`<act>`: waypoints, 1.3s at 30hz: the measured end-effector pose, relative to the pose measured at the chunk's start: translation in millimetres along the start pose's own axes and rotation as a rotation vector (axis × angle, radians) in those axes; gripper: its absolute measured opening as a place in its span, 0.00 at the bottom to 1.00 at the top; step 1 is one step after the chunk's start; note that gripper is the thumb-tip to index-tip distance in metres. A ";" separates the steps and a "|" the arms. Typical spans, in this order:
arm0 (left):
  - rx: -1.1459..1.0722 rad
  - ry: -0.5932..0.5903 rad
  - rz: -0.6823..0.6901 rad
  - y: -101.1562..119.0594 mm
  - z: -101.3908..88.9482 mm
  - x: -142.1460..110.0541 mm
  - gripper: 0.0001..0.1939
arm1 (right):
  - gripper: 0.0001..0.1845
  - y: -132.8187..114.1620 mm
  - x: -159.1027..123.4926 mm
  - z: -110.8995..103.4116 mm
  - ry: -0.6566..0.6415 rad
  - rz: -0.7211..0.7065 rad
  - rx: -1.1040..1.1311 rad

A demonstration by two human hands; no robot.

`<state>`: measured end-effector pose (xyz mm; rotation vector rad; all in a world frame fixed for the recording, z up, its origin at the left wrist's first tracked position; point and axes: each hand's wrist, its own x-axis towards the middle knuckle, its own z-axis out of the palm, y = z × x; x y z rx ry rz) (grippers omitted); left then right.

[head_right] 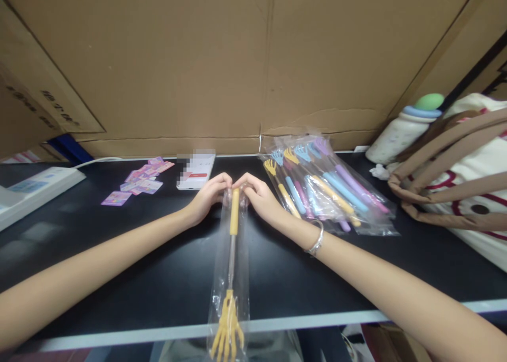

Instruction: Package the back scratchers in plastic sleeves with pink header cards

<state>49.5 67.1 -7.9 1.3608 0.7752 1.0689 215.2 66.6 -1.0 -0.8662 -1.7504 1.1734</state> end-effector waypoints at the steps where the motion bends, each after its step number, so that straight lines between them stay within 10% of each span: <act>1: 0.006 -0.005 -0.001 0.2 0.1 -0.1 0.05 | 0.07 -0.1 0.1 0.1 0.001 0.001 0.006; 39: 0.027 0.042 0.022 3.5 4.5 -1.5 0.08 | 0.07 1.1 0.5 1.2 -0.051 0.007 -0.005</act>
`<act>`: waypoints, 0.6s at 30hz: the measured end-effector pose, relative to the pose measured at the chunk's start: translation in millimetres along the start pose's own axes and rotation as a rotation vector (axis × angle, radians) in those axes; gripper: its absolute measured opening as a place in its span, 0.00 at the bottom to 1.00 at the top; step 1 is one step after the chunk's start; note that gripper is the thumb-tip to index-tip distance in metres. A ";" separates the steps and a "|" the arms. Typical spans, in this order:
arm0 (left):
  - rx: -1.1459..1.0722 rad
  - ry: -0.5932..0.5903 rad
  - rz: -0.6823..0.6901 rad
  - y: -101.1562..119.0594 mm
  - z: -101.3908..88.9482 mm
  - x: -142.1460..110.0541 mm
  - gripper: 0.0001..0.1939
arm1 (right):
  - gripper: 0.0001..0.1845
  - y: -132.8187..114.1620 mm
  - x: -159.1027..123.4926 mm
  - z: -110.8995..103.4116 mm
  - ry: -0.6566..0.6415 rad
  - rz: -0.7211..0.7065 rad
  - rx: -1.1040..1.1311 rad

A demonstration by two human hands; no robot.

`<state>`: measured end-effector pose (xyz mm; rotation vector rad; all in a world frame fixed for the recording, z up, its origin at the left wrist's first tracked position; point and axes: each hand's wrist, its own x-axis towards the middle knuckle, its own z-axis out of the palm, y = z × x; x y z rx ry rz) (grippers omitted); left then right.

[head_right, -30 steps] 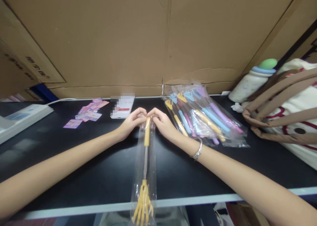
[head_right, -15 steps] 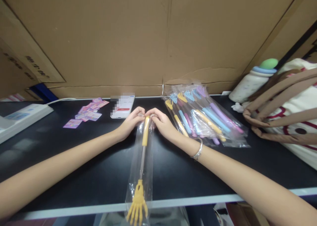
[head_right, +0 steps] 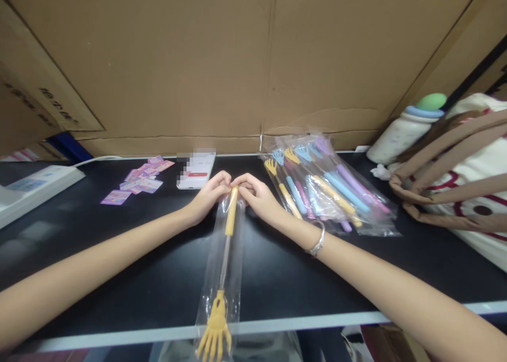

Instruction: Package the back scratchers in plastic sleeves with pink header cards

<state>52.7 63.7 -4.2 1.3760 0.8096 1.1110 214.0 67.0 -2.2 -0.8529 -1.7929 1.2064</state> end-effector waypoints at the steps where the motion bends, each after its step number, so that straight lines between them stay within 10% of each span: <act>1: 0.002 0.000 -0.001 0.3 0.0 -0.1 0.08 | 0.07 0.5 0.2 -0.1 -0.003 -0.004 0.001; 18: 0.016 -0.024 0.006 1.9 0.1 -1.3 0.07 | 0.05 1.3 0.0 0.7 0.001 -0.034 -0.004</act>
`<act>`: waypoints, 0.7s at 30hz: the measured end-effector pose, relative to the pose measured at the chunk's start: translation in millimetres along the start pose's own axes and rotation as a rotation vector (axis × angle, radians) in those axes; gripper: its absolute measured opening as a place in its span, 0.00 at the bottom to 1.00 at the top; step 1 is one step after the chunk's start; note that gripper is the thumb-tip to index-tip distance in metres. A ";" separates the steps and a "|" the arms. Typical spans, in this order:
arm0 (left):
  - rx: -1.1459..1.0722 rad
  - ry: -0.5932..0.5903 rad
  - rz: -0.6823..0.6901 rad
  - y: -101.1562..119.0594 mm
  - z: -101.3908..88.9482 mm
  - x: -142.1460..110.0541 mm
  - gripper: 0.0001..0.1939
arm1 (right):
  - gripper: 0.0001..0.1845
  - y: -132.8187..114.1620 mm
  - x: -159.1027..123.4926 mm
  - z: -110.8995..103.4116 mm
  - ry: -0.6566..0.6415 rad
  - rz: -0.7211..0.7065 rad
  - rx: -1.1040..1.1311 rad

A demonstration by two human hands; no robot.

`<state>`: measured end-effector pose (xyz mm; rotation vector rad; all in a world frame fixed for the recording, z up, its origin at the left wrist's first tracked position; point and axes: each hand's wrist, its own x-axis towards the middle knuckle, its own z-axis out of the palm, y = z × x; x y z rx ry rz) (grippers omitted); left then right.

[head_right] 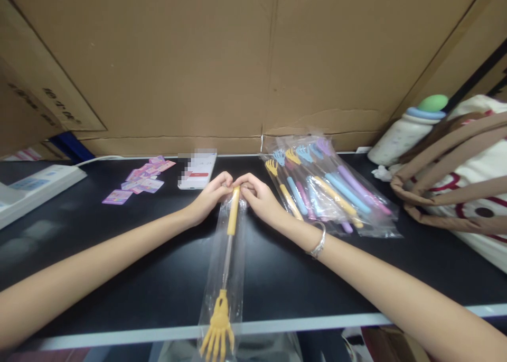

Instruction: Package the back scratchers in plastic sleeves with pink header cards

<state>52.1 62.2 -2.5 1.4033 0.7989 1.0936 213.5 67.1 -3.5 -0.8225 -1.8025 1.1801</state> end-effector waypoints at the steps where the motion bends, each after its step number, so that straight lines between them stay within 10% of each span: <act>1: -0.004 0.000 -0.001 -0.2 0.0 0.1 0.07 | 0.05 -0.4 -0.1 -0.1 0.002 0.006 -0.002; 21: 0.013 -0.005 0.012 -5.8 -1.0 2.8 0.07 | 0.06 -1.5 1.1 -1.0 0.035 0.042 0.008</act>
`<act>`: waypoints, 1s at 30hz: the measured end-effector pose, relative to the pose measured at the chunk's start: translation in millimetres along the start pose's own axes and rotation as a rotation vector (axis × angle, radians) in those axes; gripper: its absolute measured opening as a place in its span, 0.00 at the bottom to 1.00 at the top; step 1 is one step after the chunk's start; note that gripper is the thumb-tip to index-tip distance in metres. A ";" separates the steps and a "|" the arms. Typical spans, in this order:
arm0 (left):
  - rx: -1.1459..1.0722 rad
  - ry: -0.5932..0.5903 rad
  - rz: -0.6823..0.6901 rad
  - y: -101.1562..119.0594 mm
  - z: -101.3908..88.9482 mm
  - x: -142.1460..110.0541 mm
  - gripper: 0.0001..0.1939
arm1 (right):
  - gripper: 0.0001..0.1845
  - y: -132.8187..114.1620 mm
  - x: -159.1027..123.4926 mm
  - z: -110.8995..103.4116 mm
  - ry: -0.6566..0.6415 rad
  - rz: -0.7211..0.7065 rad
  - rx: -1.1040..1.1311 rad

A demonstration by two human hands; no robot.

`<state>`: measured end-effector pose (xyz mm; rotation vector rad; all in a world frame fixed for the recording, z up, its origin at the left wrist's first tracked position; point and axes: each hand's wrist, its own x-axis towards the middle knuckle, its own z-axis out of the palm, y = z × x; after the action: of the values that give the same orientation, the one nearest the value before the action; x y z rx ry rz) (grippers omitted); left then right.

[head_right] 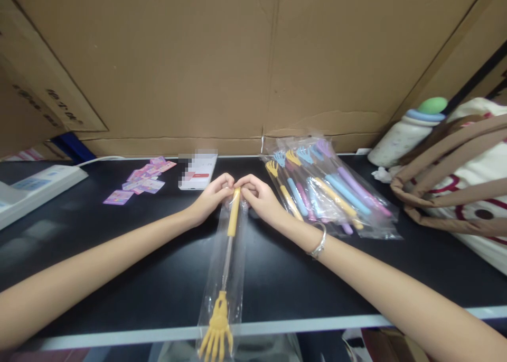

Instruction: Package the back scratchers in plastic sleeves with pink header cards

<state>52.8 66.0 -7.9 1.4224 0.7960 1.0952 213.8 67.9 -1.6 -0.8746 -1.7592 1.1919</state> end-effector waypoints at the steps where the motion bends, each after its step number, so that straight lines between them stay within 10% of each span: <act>1: 0.003 0.001 0.000 -0.2 0.0 0.1 0.07 | 0.06 0.5 0.0 -0.1 0.000 -0.005 -0.002; 23: 0.019 -0.049 0.020 -1.8 -0.9 0.2 0.08 | 0.15 -2.6 1.5 1.1 0.056 0.085 0.048; 30: 0.069 -0.079 0.121 3.5 1.1 -6.8 0.10 | 0.16 -7.9 5.6 -6.4 -0.153 0.120 -0.082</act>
<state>51.1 58.8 -5.6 1.5791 0.7042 1.1054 216.4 72.7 8.6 -0.9710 -1.9122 1.3009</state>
